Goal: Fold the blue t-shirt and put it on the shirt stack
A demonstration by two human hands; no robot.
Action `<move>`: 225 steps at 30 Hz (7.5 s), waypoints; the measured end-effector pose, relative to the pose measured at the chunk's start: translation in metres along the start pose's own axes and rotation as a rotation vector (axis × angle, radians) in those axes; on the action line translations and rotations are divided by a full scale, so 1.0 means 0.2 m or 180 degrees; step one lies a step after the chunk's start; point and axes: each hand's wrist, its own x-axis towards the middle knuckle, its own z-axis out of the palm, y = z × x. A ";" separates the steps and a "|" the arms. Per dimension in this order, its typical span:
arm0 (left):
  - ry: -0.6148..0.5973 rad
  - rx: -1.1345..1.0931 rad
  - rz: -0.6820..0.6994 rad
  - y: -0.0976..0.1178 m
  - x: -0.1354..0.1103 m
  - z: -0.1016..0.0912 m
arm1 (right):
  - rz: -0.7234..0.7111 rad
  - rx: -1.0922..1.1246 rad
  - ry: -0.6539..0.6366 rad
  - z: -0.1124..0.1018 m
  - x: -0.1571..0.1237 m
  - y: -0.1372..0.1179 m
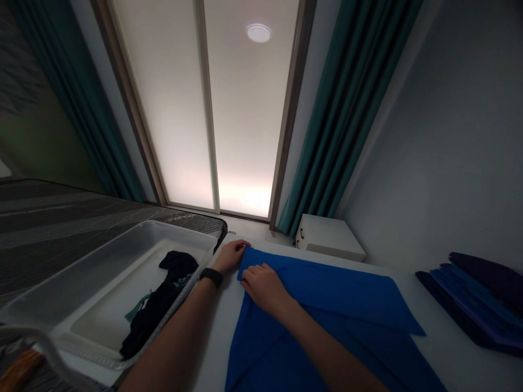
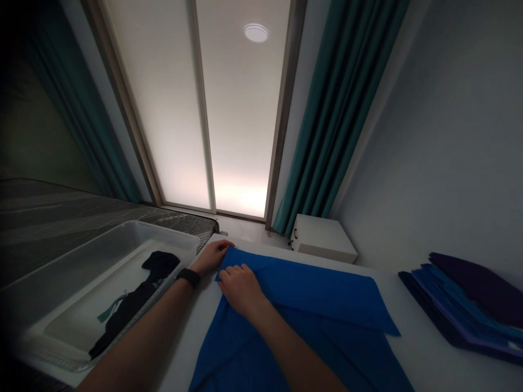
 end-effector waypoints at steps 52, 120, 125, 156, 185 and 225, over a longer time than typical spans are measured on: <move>0.0148 0.1123 0.0183 0.03 0.00 0.01 | -0.0193 0.0955 -0.0609 0.01 -0.24 0.01; -0.1448 0.1501 0.2846 1.34 -0.30 1.13 | 0.2870 0.1582 0.2312 -0.24 -1.43 1.00; -0.1506 0.1623 0.2931 1.44 -0.29 1.31 | 0.3223 0.1892 0.2901 -0.22 -1.48 1.06; -0.1252 0.1085 0.2337 1.53 -0.05 1.22 | 0.3407 0.1836 0.3165 -0.18 -1.50 1.10; -0.1341 -0.0385 0.2034 1.53 -0.14 1.21 | 0.3741 0.3164 0.1038 -0.33 -1.21 1.42; -0.1222 0.0983 0.2749 1.25 -0.52 1.13 | 0.3350 0.0417 -0.0159 -0.32 -1.51 0.98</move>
